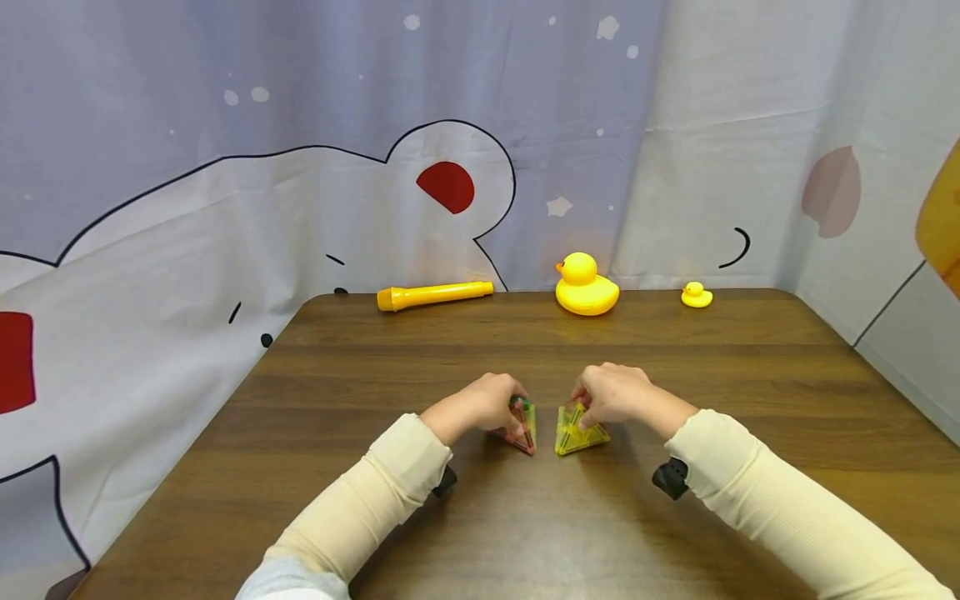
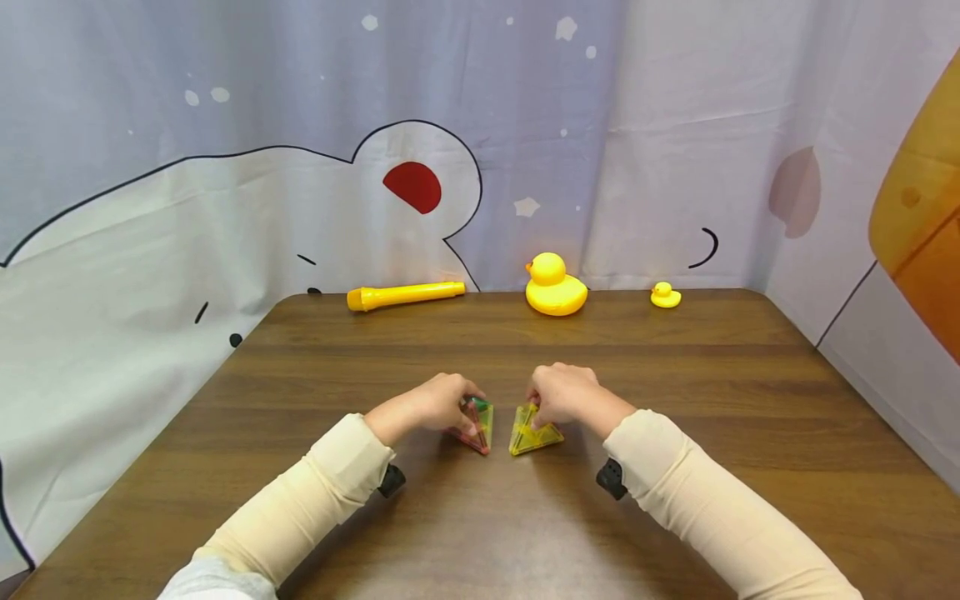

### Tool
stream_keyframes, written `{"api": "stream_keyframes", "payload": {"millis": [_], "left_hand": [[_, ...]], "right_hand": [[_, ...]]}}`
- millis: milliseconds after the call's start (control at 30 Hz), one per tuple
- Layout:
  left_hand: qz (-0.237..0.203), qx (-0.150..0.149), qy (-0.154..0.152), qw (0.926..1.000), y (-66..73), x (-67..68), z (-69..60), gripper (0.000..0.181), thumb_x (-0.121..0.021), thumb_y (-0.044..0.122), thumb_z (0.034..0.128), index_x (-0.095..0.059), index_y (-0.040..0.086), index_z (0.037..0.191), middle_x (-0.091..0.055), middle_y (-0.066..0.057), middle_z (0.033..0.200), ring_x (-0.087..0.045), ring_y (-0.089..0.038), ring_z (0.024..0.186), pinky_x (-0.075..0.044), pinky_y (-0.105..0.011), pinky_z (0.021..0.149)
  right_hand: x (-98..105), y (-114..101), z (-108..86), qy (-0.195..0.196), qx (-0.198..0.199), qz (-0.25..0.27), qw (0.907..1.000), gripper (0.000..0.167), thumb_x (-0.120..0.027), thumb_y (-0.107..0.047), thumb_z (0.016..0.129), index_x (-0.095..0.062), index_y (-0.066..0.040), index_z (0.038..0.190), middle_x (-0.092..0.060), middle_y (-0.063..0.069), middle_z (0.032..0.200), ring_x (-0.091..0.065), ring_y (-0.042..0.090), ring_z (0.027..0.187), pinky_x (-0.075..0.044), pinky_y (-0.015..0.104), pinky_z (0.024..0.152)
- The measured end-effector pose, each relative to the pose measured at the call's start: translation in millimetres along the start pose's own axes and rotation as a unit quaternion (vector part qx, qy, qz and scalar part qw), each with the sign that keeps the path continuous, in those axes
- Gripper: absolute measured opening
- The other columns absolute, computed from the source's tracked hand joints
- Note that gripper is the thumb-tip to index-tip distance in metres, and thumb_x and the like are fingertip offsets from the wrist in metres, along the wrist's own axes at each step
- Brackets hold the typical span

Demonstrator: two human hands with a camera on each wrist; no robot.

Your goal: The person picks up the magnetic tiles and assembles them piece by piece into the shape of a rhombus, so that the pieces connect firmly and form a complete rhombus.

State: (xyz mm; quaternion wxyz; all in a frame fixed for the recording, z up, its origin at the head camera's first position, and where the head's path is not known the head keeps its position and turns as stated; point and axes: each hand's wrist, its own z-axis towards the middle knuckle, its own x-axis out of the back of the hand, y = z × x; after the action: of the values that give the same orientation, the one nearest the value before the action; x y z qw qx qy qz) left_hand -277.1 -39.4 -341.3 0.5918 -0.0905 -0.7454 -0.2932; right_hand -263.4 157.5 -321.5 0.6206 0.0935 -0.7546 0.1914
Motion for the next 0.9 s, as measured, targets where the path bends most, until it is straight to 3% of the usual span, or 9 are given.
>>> {"api": "stream_keyframes", "payload": {"millis": [267,567,900], "left_hand": [[0.002,-0.027,0.016,0.9995,2.9,-4.2,3.4,0.042,-0.076,0.025,0.0662,-0.064,0.01,0.104,-0.061,0.003,0.091,-0.052,-0.011,0.08,-0.041,-0.024,0.072],[-0.01,-0.02,0.021,0.9995,5.1,-6.7,3.0,0.031,-0.074,0.027,0.0662,-0.067,0.012,0.092,-0.061,0.007,0.082,-0.049,-0.007,0.07,-0.04,-0.022,0.065],[-0.014,-0.028,0.025,0.9992,5.2,-6.9,1.8,0.029,-0.073,0.027,0.068,-0.068,0.011,0.092,-0.063,0.006,0.086,-0.052,-0.007,0.074,-0.042,-0.023,0.066]], "right_hand": [[-4,-2,2.6,0.004,0.007,0.037,0.9993,0.035,-0.077,-0.031,0.062,-0.066,-0.015,0.091,-0.061,-0.007,0.081,-0.055,0.012,0.076,-0.042,0.037,0.061],[-11,0,3.2,0.007,0.007,0.034,0.9994,0.021,-0.077,-0.032,0.062,-0.066,-0.019,0.075,-0.056,-0.01,0.066,-0.049,0.008,0.061,-0.038,0.032,0.051],[-7,-6,5.8,0.029,0.038,0.048,0.9977,0.017,-0.072,-0.032,0.069,-0.067,-0.02,0.08,-0.06,-0.012,0.072,-0.053,0.007,0.066,-0.041,0.032,0.054]]}}
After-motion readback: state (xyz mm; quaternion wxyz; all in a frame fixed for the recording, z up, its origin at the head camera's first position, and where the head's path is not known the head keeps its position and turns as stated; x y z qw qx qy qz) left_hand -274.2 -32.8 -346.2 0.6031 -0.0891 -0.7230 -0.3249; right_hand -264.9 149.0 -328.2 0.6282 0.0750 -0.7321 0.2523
